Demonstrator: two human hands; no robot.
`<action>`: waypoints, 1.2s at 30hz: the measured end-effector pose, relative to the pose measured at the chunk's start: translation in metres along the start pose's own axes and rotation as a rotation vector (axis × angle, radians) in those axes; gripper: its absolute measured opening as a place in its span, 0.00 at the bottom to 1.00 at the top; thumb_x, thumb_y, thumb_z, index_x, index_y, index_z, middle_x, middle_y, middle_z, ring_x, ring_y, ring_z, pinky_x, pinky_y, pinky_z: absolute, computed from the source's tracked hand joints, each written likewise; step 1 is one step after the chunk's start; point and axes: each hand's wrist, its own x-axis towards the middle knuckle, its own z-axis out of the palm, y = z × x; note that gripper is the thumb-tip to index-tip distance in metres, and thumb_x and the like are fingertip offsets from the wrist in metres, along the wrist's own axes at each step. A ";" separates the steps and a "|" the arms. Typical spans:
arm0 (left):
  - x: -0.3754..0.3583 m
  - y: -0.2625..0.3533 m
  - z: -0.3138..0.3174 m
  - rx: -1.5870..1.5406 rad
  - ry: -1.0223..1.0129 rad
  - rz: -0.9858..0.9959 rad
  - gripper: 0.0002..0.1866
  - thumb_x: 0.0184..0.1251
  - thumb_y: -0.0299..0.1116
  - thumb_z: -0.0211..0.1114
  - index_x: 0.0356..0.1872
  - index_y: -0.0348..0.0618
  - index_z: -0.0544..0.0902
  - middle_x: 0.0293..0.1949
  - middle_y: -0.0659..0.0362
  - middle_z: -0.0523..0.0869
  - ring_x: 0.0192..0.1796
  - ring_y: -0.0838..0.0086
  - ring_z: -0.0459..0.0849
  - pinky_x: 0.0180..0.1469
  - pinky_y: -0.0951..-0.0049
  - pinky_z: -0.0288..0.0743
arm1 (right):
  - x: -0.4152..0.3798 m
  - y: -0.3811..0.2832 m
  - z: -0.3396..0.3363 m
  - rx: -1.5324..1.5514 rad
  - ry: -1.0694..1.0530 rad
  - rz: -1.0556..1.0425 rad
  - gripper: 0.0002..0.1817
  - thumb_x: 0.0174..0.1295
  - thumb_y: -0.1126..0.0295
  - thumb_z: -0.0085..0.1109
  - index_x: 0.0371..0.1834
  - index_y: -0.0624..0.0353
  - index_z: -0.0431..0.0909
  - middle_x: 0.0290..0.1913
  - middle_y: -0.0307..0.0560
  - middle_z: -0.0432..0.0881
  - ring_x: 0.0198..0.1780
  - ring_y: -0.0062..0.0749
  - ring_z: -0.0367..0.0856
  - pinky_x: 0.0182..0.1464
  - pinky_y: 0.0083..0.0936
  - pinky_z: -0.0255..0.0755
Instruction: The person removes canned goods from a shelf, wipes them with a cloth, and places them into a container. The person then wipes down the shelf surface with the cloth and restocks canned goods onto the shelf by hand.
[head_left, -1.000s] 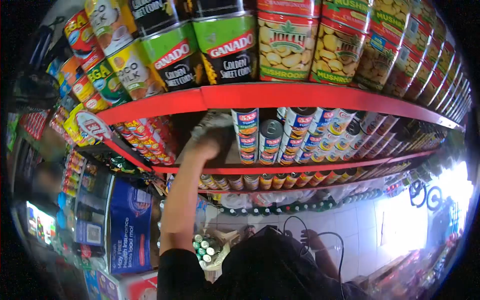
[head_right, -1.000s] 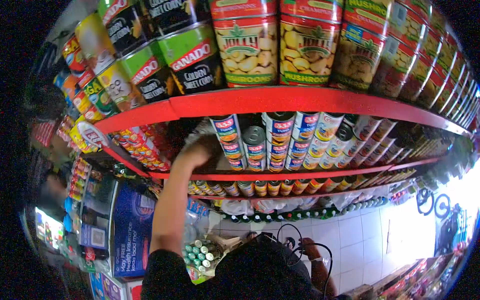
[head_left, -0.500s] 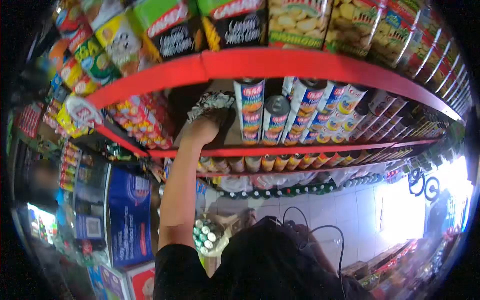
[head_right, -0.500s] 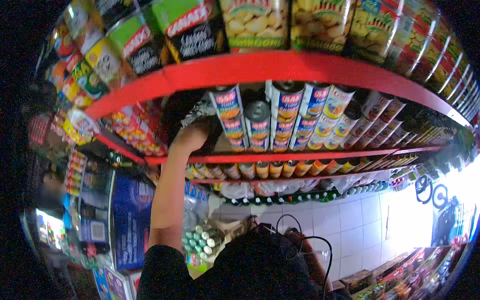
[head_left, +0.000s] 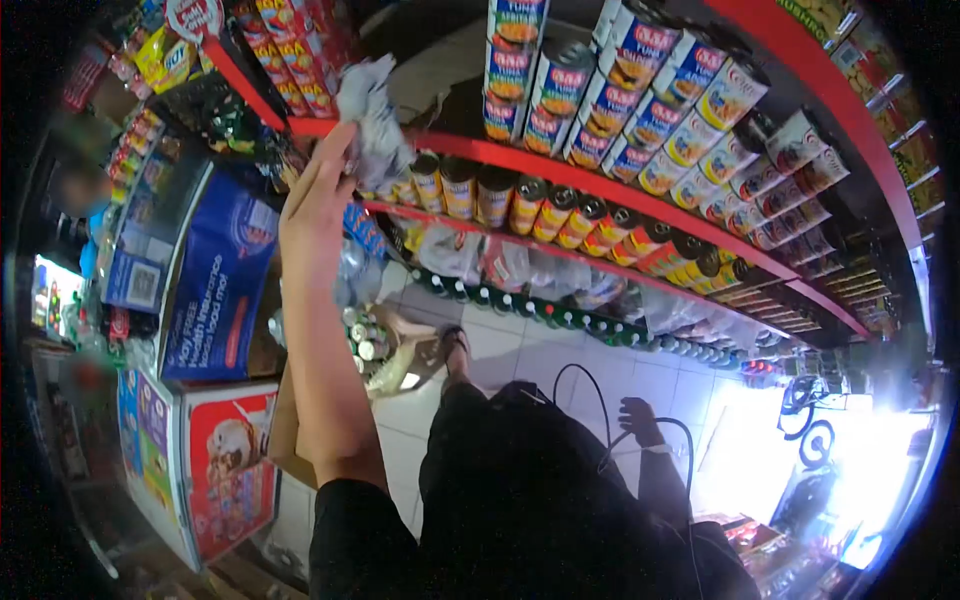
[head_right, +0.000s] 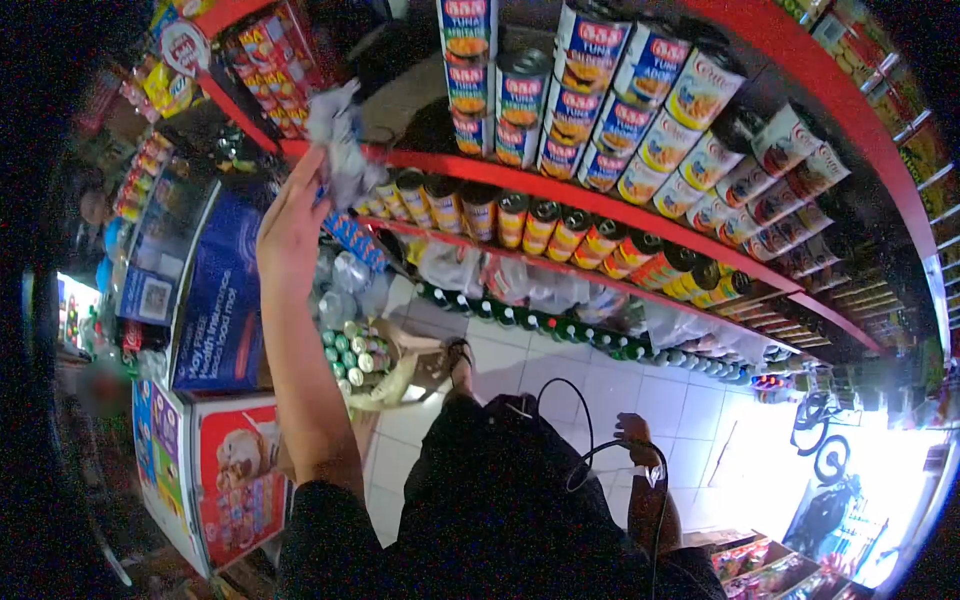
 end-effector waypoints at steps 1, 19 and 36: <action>-0.024 -0.010 -0.010 0.010 0.033 -0.038 0.28 0.83 0.45 0.53 0.75 0.40 0.73 0.74 0.59 0.75 0.74 0.73 0.71 0.74 0.63 0.61 | 0.011 0.026 -0.023 0.031 -0.047 -0.013 0.18 0.72 0.66 0.59 0.62 0.55 0.79 0.48 0.48 0.85 0.40 0.39 0.88 0.40 0.35 0.85; -0.390 -0.365 -0.199 -0.619 1.192 -0.917 0.14 0.77 0.34 0.48 0.51 0.38 0.78 0.52 0.56 0.82 0.57 0.62 0.78 0.62 0.54 0.73 | 0.037 0.079 -0.059 -0.392 -0.390 -0.493 0.16 0.73 0.63 0.57 0.59 0.54 0.80 0.43 0.49 0.86 0.38 0.41 0.88 0.35 0.38 0.83; -0.374 -0.608 -0.266 0.027 0.497 -0.783 0.23 0.76 0.45 0.60 0.64 0.45 0.76 0.60 0.55 0.82 0.60 0.59 0.82 0.63 0.57 0.76 | -0.061 -0.075 0.126 -0.862 -0.157 -0.168 0.15 0.64 0.63 0.69 0.50 0.59 0.83 0.40 0.43 0.86 0.43 0.26 0.85 0.40 0.25 0.81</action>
